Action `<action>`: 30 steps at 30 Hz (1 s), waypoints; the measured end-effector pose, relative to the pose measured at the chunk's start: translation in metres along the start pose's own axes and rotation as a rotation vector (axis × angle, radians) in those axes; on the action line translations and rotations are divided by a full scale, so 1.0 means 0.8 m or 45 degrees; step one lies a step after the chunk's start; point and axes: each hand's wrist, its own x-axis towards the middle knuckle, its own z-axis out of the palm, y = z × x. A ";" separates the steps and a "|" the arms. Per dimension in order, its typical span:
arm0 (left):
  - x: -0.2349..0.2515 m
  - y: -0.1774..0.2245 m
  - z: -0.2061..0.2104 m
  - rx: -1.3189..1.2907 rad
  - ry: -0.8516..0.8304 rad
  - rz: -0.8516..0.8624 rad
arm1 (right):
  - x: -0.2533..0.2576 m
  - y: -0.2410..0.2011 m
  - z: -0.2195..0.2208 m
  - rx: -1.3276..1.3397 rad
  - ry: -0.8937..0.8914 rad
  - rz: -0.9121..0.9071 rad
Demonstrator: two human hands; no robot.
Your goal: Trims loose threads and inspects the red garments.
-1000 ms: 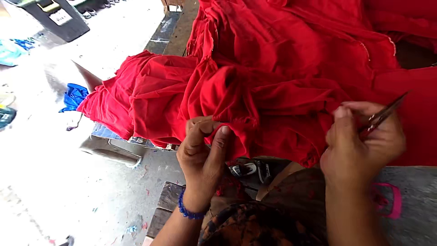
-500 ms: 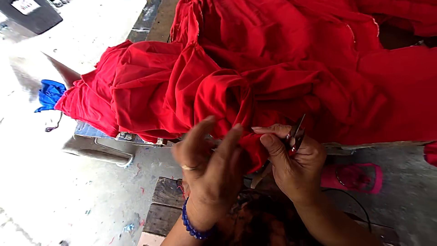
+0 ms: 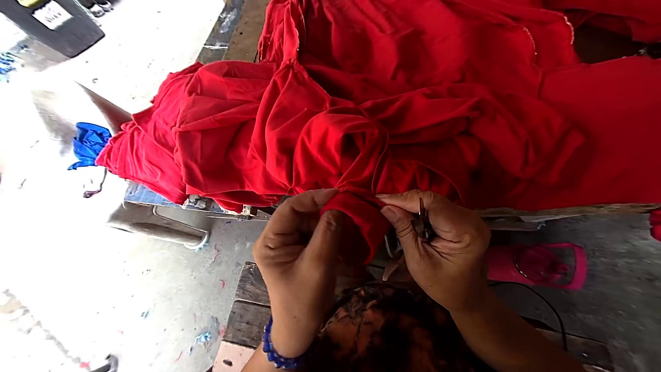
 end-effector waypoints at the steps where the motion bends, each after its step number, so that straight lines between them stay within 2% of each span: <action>1: 0.001 0.003 -0.001 -0.076 0.026 -0.069 | 0.000 0.000 -0.001 0.001 0.015 -0.003; 4: 0.001 0.010 -0.001 -0.248 0.012 -0.215 | 0.000 0.003 -0.004 -0.008 0.072 -0.018; 8: -0.006 0.011 0.001 -0.121 -0.210 -0.249 | -0.001 0.004 -0.004 -0.005 0.060 -0.020; 12: -0.001 -0.003 0.006 -0.203 -0.083 -0.130 | 0.000 0.002 0.001 0.032 0.043 -0.005; 15: 0.004 -0.011 0.006 -0.217 -0.080 -0.016 | 0.001 0.001 0.000 0.019 0.069 0.013; 21: 0.001 -0.027 0.012 0.185 -0.303 0.440 | 0.001 -0.010 -0.016 -0.134 -0.001 -0.101; 24: -0.002 -0.029 0.014 0.353 -0.276 0.560 | 0.001 -0.023 -0.021 -0.329 -0.071 -0.236; 26: -0.001 -0.029 0.014 0.332 -0.247 0.563 | 0.002 -0.030 -0.022 -0.364 -0.082 -0.237; 30: 0.004 -0.025 0.020 0.058 -0.271 0.341 | 0.005 -0.027 -0.026 -0.147 -0.161 0.043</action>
